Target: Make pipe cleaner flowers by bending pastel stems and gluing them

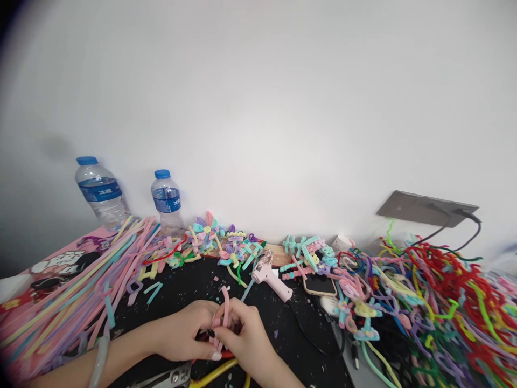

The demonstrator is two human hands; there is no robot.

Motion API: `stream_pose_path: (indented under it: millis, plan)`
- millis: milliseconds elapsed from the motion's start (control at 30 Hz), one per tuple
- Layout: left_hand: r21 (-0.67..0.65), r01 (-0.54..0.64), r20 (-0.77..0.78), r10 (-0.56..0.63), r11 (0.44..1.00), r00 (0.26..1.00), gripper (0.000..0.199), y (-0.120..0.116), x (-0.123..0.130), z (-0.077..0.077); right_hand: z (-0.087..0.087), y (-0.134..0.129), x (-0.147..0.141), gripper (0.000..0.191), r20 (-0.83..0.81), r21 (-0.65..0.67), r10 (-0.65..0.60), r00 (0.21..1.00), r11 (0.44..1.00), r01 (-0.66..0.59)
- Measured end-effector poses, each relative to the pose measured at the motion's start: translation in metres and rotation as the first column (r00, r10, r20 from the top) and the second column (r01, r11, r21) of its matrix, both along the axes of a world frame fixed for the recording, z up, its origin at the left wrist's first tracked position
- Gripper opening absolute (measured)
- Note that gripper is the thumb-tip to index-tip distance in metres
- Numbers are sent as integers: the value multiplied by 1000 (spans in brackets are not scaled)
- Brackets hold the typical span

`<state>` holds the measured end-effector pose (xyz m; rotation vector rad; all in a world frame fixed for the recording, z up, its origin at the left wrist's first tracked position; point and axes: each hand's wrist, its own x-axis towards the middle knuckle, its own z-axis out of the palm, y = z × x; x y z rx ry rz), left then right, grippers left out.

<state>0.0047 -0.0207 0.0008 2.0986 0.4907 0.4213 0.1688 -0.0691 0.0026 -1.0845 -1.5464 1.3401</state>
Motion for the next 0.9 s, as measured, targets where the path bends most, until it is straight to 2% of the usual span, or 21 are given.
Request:
stream_pose_path:
  millis: [100,167,267,367,433,533,600,700,900]
  plan:
    - [77,-22,-27,24,997,999,17,-1,1,-1,0,2,1,6,-34,26,-62,997,998,63]
    - [63,-70,-21,71,996,997,20,-1,2,0,-1,4,3,10,-91,41,-125,988,991,129]
    - [-33,-179,3,179,983,984,21,0,3,2,-2,7,6,18,-190,22,-233,954,970,241]
    - [-151,-291,43,300,945,953,21,1,4,4,-3,11,9,22,-243,-33,-296,924,954,297]
    - [-248,-324,72,351,913,933,22,2,4,3,-4,12,9,24,-278,-58,-301,912,953,297]
    - [-433,-288,133,377,854,917,21,4,6,1,-6,14,9,25,-337,-89,-282,898,959,268]
    - [-507,-271,182,409,818,894,24,5,7,-1,-8,15,9,25,-359,-111,-269,894,963,245]
    - [-524,-294,198,450,799,871,24,6,7,-4,-11,17,10,24,-365,-130,-255,895,966,222]
    - [-456,-310,230,447,834,865,21,7,5,-2,-14,18,13,23,-365,-148,-273,890,961,234]
